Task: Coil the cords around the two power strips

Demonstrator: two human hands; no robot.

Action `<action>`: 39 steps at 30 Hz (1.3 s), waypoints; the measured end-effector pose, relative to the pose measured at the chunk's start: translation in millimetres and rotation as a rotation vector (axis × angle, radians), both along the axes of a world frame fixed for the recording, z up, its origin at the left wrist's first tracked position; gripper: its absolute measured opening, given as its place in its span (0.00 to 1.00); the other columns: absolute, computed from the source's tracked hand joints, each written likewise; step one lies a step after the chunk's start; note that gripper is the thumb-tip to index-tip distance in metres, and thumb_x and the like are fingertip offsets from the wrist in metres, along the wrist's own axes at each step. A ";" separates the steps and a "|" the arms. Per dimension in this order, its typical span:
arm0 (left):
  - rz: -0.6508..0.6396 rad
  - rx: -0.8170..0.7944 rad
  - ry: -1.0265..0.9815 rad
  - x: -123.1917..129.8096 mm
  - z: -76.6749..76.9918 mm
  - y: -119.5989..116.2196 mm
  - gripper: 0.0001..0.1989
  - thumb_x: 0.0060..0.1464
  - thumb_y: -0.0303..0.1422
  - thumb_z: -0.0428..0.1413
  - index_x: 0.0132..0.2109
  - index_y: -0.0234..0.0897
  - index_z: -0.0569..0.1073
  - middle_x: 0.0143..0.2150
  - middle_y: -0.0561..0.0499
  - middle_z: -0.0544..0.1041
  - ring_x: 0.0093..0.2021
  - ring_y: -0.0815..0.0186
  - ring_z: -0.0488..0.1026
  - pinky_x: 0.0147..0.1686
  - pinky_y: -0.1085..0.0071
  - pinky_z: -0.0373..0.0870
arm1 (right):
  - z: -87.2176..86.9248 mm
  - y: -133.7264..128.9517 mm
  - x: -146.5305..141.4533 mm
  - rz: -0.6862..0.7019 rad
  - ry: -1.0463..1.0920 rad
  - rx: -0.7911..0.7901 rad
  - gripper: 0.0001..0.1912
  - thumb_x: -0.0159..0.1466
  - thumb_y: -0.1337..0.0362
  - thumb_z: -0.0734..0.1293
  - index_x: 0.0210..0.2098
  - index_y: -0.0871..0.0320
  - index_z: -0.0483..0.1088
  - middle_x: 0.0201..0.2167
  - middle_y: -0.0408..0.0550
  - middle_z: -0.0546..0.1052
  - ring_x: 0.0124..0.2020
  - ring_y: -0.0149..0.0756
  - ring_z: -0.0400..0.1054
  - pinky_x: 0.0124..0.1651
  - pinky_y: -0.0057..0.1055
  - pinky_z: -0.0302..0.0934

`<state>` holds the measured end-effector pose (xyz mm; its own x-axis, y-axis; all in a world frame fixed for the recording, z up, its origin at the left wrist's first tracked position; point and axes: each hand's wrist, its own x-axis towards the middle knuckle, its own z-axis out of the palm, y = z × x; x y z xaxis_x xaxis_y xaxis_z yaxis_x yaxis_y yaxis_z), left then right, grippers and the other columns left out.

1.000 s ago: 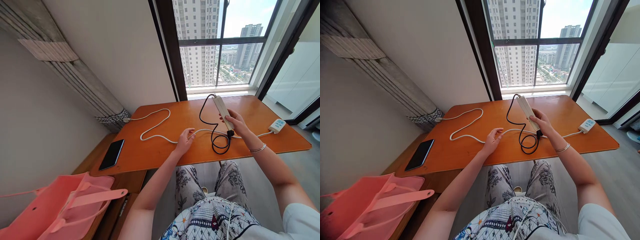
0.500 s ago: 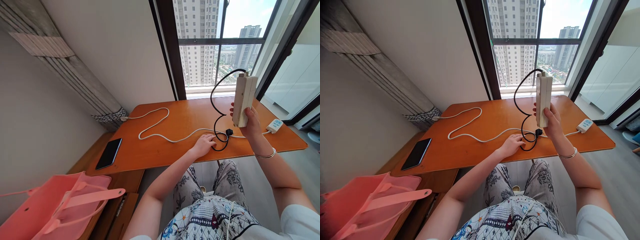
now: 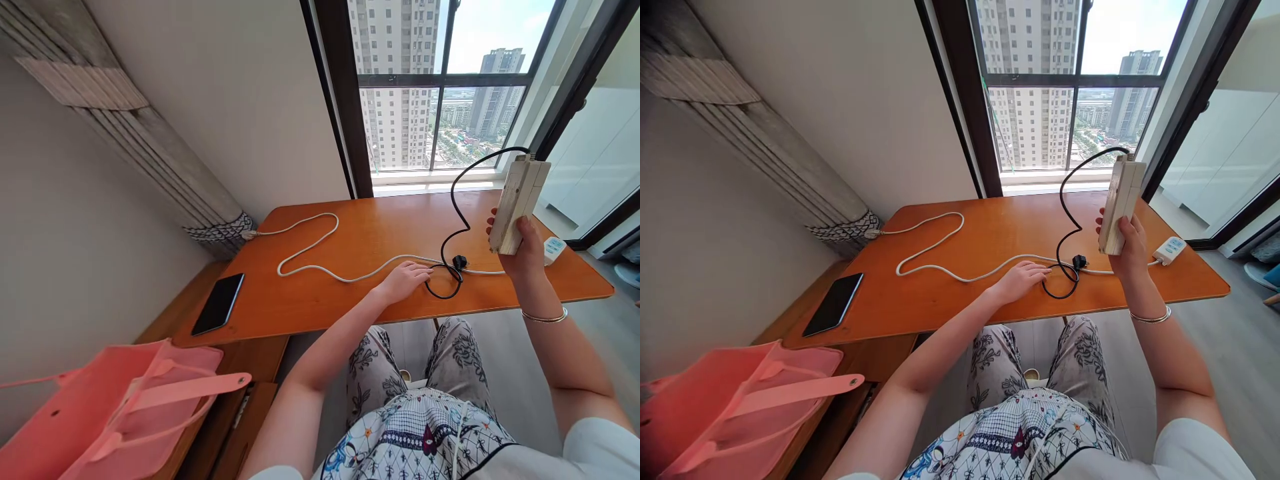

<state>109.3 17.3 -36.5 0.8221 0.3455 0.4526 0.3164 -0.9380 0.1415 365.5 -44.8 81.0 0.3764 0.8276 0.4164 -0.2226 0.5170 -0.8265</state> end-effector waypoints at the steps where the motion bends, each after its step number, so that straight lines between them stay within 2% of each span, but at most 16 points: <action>1: -0.006 -0.037 -0.100 -2.1 1.5 -0.6 0.09 0.66 0.28 0.50 0.44 0.38 0.76 0.52 0.45 0.81 0.55 0.62 0.77 0.56 0.59 0.72 | -1.2 -0.1 2.3 -0.003 -0.001 0.001 0.25 0.52 0.43 0.75 0.42 0.52 0.74 0.42 0.47 0.79 0.39 0.39 0.75 0.35 0.33 0.72; 5: 0.091 -0.166 -0.580 -13.6 20.8 -3.6 0.09 0.69 0.34 0.46 0.48 0.39 0.71 0.48 0.44 0.81 0.53 0.63 0.78 0.54 0.60 0.73 | -6.2 0.2 12.2 -0.029 -0.029 0.029 0.25 0.51 0.45 0.75 0.43 0.51 0.75 0.42 0.47 0.79 0.38 0.38 0.75 0.37 0.34 0.72; 7: 0.145 -0.149 -0.802 -19.8 37.3 -5.8 0.09 0.69 0.35 0.45 0.48 0.40 0.68 0.45 0.45 0.80 0.49 0.64 0.78 0.49 0.63 0.74 | -10.7 0.3 18.2 -0.061 -0.072 0.056 0.25 0.50 0.46 0.75 0.44 0.49 0.74 0.42 0.45 0.79 0.39 0.39 0.75 0.39 0.36 0.73; 9: 0.173 -0.064 -0.944 -27.1 55.5 -9.3 0.09 0.70 0.37 0.45 0.47 0.41 0.67 0.42 0.47 0.77 0.45 0.65 0.76 0.46 0.64 0.74 | -17.2 0.0 25.3 -0.093 -0.154 0.072 0.25 0.50 0.46 0.76 0.45 0.47 0.74 0.44 0.44 0.79 0.41 0.41 0.76 0.44 0.40 0.73; 13: 0.303 0.119 -0.958 -50.6 87.5 -15.6 0.11 0.70 0.39 0.43 0.46 0.41 0.68 0.39 0.47 0.73 0.41 0.64 0.73 0.42 0.64 0.72 | -34.9 -1.0 43.1 -0.148 -0.416 0.018 0.33 0.49 0.44 0.76 0.52 0.45 0.70 0.50 0.48 0.77 0.50 0.51 0.74 0.55 0.51 0.68; 15: 0.386 0.221 -0.960 -68.3 98.6 -13.5 0.12 0.70 0.39 0.44 0.46 0.41 0.69 0.39 0.47 0.73 0.39 0.64 0.73 0.40 0.65 0.71 | -44.0 -1.2 53.5 -0.178 -0.541 -0.021 0.37 0.50 0.42 0.75 0.56 0.46 0.68 0.53 0.51 0.76 0.55 0.54 0.71 0.58 0.53 0.66; 17: 0.469 0.286 -0.867 -89.3 105.8 -6.7 0.13 0.69 0.39 0.45 0.45 0.40 0.71 0.39 0.47 0.74 0.40 0.63 0.73 0.43 0.64 0.70 | -51.1 -2.2 64.5 -0.201 -0.653 -0.049 0.38 0.51 0.42 0.75 0.57 0.48 0.67 0.54 0.53 0.75 0.57 0.55 0.69 0.58 0.52 0.66; 20: 0.577 0.281 -0.724 -123.8 109.2 6.8 0.14 0.67 0.38 0.45 0.44 0.38 0.73 0.38 0.46 0.75 0.41 0.61 0.73 0.45 0.63 0.69 | -56.0 -7.4 82.4 -0.228 -0.874 -0.093 0.38 0.53 0.44 0.75 0.59 0.51 0.67 0.53 0.54 0.75 0.55 0.54 0.70 0.55 0.50 0.67; 25: 0.812 0.146 -0.589 -179.7 105.6 22.6 0.10 0.61 0.37 0.52 0.41 0.39 0.75 0.41 0.42 0.76 0.46 0.55 0.73 0.49 0.62 0.68 | -57.7 -22.9 117.3 -0.274 -1.311 -0.150 0.32 0.59 0.46 0.70 0.58 0.54 0.69 0.51 0.58 0.76 0.52 0.55 0.71 0.53 0.49 0.66; 29: 0.892 0.073 -0.523 -212.2 107.0 27.0 0.06 0.55 0.36 0.54 0.36 0.40 0.73 0.38 0.43 0.77 0.45 0.54 0.73 0.50 0.62 0.67 | -63.8 -32.2 150.3 -0.310 -1.555 -0.240 0.26 0.60 0.49 0.66 0.55 0.54 0.69 0.50 0.59 0.78 0.52 0.55 0.71 0.54 0.48 0.64; 32: 0.916 0.032 -0.475 -223.7 109.9 25.8 0.05 0.51 0.36 0.58 0.33 0.41 0.72 0.34 0.46 0.75 0.42 0.54 0.73 0.48 0.63 0.67 | -68.1 -36.9 177.9 -0.324 -1.723 -0.379 0.25 0.57 0.55 0.66 0.53 0.53 0.70 0.51 0.59 0.79 0.54 0.57 0.71 0.55 0.50 0.62; 35: 0.929 -0.076 -0.459 -224.6 108.0 23.0 0.10 0.46 0.38 0.63 0.29 0.41 0.69 0.28 0.50 0.70 0.35 0.59 0.71 0.41 0.65 0.68 | -71.1 -42.2 207.5 -0.387 -1.792 -0.515 0.26 0.55 0.57 0.65 0.52 0.53 0.71 0.51 0.61 0.79 0.55 0.58 0.71 0.53 0.50 0.64; 37: 0.922 -0.235 -0.589 -222.4 103.0 23.2 0.14 0.51 0.41 0.60 0.26 0.40 0.66 0.25 0.52 0.67 0.30 0.64 0.68 0.36 0.67 0.68 | -73.0 -46.6 226.4 -0.431 -1.802 -0.591 0.26 0.53 0.57 0.65 0.52 0.53 0.71 0.50 0.62 0.79 0.54 0.59 0.71 0.52 0.49 0.64; 39: 0.871 -0.485 -0.832 -221.1 96.5 26.5 0.19 0.59 0.45 0.53 0.25 0.40 0.62 0.24 0.52 0.66 0.26 0.67 0.65 0.32 0.67 0.68 | -75.5 -51.4 242.2 -0.440 -1.802 -0.653 0.25 0.53 0.57 0.65 0.50 0.54 0.71 0.48 0.62 0.79 0.52 0.59 0.72 0.50 0.49 0.65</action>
<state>-111.8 43.8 60.0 -0.2194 0.8923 0.3946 0.4462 -0.2679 0.8539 607.7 -96.2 5.5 0.1228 0.9707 0.2064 0.9903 -0.1336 0.0388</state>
